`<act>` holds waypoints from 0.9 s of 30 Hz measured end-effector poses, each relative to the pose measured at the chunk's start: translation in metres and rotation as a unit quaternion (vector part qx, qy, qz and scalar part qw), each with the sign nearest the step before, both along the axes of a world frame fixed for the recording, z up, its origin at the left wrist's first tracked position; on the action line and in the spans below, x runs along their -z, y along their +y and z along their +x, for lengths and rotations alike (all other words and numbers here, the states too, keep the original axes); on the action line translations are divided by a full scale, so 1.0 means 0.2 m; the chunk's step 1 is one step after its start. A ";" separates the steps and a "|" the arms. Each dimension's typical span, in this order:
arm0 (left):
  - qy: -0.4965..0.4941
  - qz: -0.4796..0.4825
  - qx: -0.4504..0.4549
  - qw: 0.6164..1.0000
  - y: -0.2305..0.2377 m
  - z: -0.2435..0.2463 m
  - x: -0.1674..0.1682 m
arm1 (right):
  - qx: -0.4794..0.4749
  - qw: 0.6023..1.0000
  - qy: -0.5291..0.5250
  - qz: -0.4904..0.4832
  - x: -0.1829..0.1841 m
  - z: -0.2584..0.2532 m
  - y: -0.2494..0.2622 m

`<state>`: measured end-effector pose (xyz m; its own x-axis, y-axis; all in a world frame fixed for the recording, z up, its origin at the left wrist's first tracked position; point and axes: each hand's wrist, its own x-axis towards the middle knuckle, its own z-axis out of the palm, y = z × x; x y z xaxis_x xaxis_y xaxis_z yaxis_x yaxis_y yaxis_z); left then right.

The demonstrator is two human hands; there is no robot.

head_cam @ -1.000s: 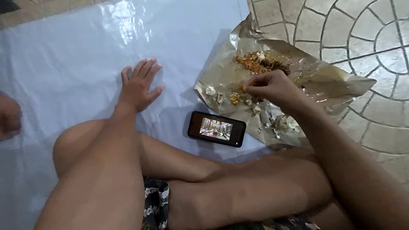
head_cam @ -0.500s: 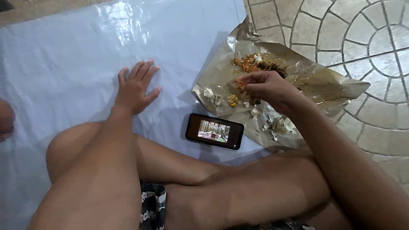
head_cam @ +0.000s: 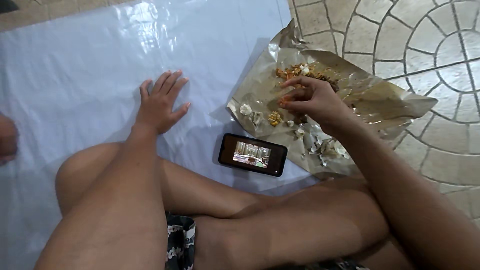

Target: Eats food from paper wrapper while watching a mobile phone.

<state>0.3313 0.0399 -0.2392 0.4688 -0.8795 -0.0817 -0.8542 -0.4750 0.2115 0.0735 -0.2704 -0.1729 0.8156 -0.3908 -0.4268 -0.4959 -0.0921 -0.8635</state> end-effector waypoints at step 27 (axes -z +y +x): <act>0.001 0.008 -0.003 1.000 0.00 0.01 -0.01 | -0.243 0.878 -0.028 -0.412 0.03 -0.03 0.09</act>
